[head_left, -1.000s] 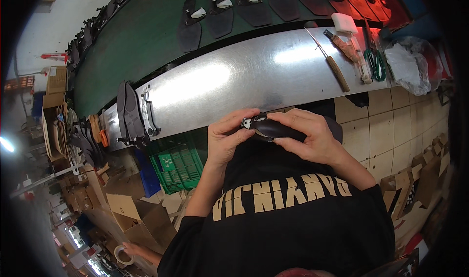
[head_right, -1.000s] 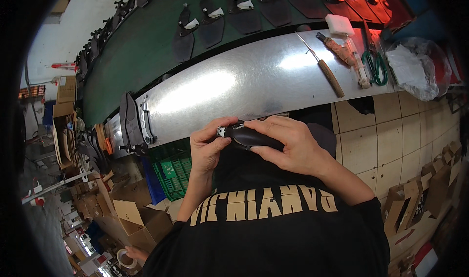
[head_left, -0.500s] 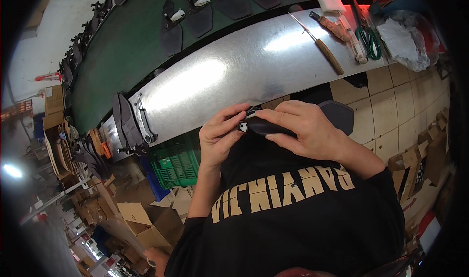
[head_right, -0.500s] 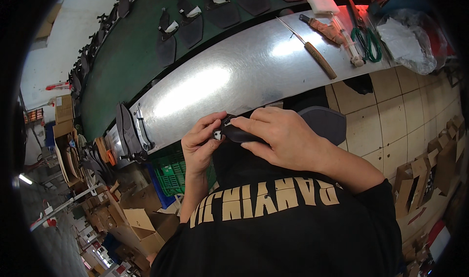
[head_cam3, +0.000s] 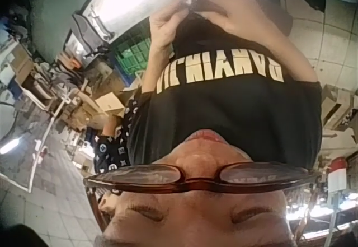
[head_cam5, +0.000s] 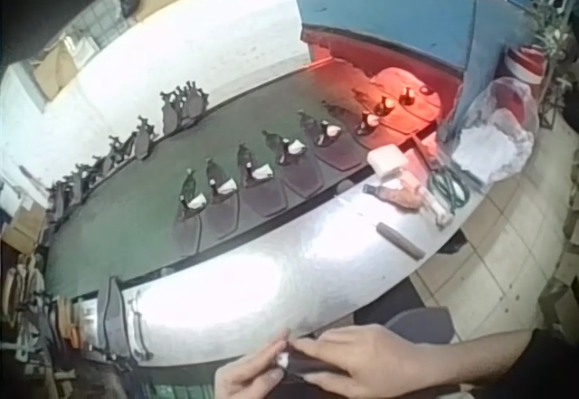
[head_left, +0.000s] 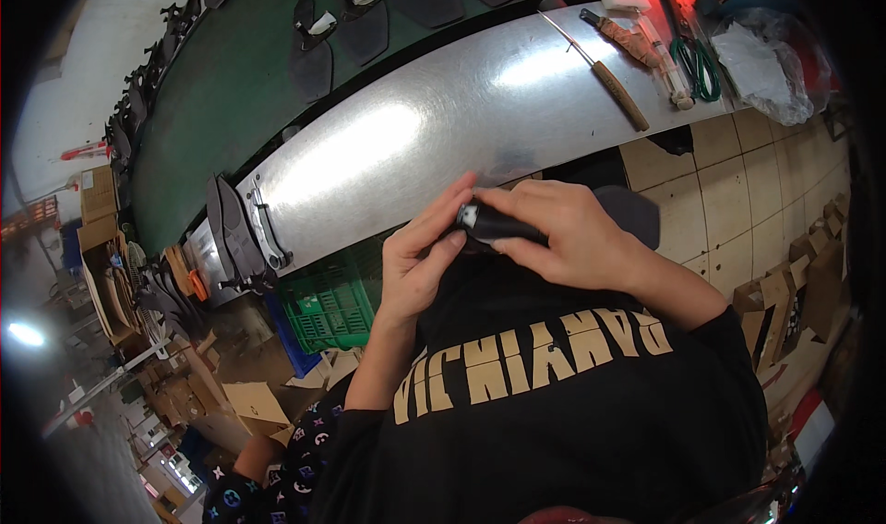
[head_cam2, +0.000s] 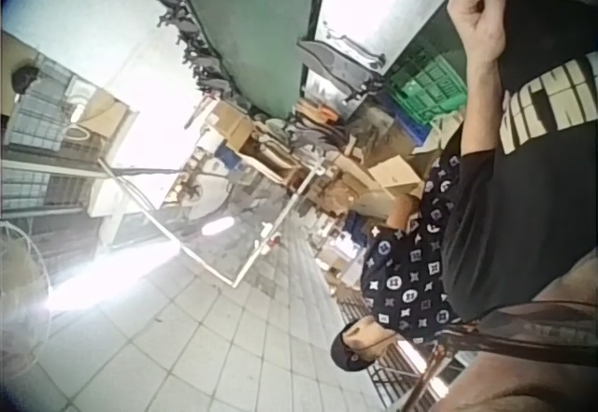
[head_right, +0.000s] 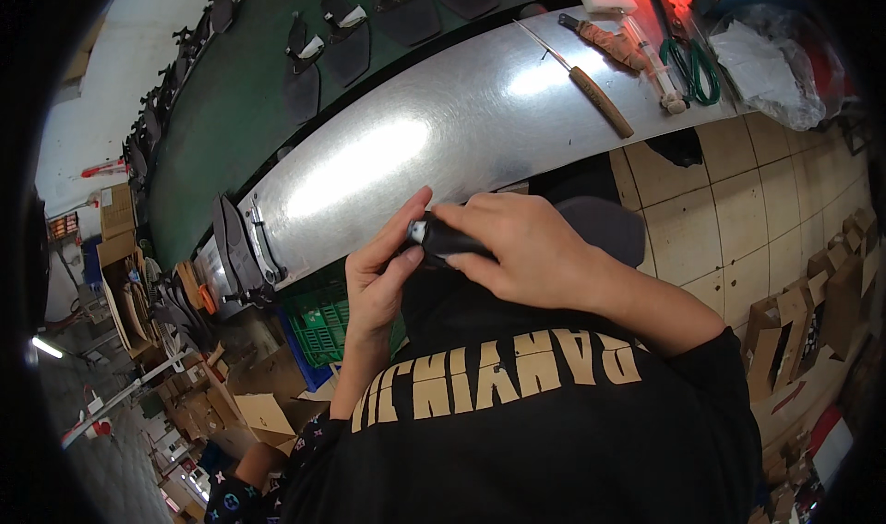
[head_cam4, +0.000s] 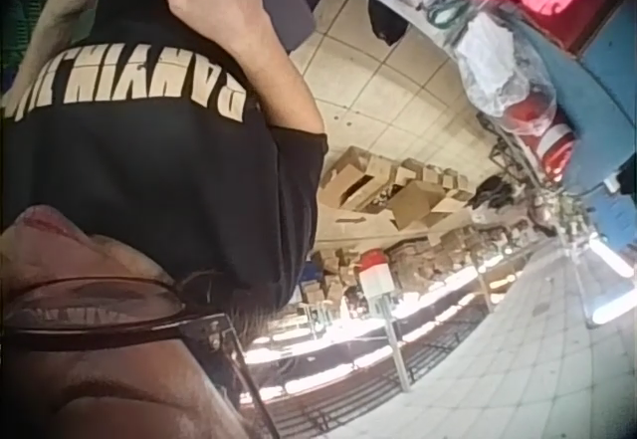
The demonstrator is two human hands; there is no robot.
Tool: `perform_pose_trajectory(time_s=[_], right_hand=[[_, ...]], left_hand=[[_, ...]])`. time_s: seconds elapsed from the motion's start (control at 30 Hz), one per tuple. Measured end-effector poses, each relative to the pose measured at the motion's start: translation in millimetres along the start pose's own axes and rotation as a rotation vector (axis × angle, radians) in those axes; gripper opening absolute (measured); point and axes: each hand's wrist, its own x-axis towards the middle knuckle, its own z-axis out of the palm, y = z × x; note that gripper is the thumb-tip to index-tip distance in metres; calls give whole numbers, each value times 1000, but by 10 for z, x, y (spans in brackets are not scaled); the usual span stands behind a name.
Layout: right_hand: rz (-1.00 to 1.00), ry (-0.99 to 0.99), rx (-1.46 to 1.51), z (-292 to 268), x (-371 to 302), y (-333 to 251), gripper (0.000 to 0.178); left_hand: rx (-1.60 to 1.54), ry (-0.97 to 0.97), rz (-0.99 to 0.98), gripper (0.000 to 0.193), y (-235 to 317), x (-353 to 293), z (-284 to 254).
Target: Manually attaching small components to shoe soles on a factory assembly line.
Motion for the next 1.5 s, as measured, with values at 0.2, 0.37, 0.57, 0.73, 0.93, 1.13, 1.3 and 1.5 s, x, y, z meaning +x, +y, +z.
perform_pose_trajectory(time_s=[0.2,0.37,0.57,0.73,0.93,1.13,1.3,1.5], right_hand=[[159,20,271,124,-8,158,26],[76,15,205,152,23,159,14],[19,21,150,152,40,113,15],[-119,43,-3,182,26,107,17],[-288,-4,-135,109,41,114,24],[-141,-77,-26,93,13,133,29],[-63,-20,38,193,-26,174,27],[-67,50,79,296,-60,231,25]], left_hand=[[-236,33,-301,49,0,2,43],[-239,79,-323,50,39,-28,87],[-225,118,-304,50,71,-56,109],[-245,135,-328,50,90,-65,119],[-231,147,-307,48,123,-47,121],[-290,174,-319,49,95,59,83],[-174,173,-269,48,114,73,102],[-199,176,-308,46,110,72,94]])
